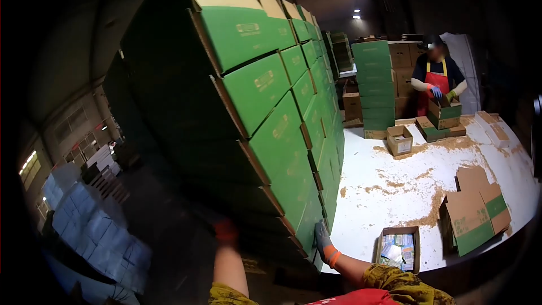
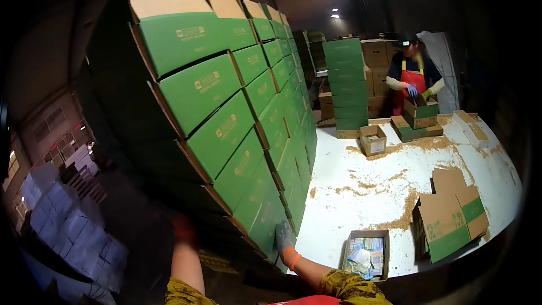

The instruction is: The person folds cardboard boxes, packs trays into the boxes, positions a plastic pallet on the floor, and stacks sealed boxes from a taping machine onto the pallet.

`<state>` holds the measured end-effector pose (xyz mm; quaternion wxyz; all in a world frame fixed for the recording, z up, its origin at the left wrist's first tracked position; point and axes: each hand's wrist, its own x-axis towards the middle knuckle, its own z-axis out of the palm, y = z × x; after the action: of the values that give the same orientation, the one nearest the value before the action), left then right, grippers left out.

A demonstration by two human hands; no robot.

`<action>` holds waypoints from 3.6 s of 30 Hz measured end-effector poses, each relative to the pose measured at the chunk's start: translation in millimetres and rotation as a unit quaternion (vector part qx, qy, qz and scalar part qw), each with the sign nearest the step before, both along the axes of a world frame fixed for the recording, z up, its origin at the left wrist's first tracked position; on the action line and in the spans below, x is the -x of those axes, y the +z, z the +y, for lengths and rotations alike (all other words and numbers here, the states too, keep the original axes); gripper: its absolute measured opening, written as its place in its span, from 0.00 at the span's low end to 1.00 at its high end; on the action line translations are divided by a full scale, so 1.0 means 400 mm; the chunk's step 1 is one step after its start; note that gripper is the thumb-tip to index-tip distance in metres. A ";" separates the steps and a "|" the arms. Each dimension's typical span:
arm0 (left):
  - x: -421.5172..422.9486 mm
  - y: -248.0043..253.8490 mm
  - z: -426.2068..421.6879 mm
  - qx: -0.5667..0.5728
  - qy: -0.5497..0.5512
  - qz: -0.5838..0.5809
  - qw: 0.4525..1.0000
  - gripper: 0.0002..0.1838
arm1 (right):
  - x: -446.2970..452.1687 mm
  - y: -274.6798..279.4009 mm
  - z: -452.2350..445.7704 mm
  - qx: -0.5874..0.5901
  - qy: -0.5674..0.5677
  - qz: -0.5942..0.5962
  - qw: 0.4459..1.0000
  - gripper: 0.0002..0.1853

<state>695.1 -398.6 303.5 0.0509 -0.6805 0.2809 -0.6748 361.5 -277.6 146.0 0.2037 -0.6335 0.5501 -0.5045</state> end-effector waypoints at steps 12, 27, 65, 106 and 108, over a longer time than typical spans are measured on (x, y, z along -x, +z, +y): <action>-0.144 -0.114 -0.121 -0.103 0.093 -0.015 0.990 0.30 | 0.167 0.308 0.053 -0.136 0.081 -0.146 0.977 0.36; -0.022 -0.011 -0.046 0.000 -0.095 0.116 0.989 0.29 | 0.130 1.560 -0.048 0.539 0.168 0.079 0.821 0.30; 0.158 0.189 0.257 0.121 -0.565 0.351 0.737 0.25 | 0.324 0.637 0.422 0.073 0.145 -0.009 0.987 0.28; 2.060 -0.186 0.934 -0.046 -0.498 0.865 0.052 0.24 | 2.098 0.138 1.122 -0.097 -0.325 -0.271 0.901 0.17; 2.088 0.003 0.920 -0.043 -0.585 0.798 0.136 0.28 | 2.134 0.263 1.114 -0.058 -0.272 -0.337 0.900 0.15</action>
<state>-139.9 -30.5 304.8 -0.5828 -0.4647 0.5064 0.4336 -492.2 167.9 251.4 0.2682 -0.2387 0.6273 -0.6911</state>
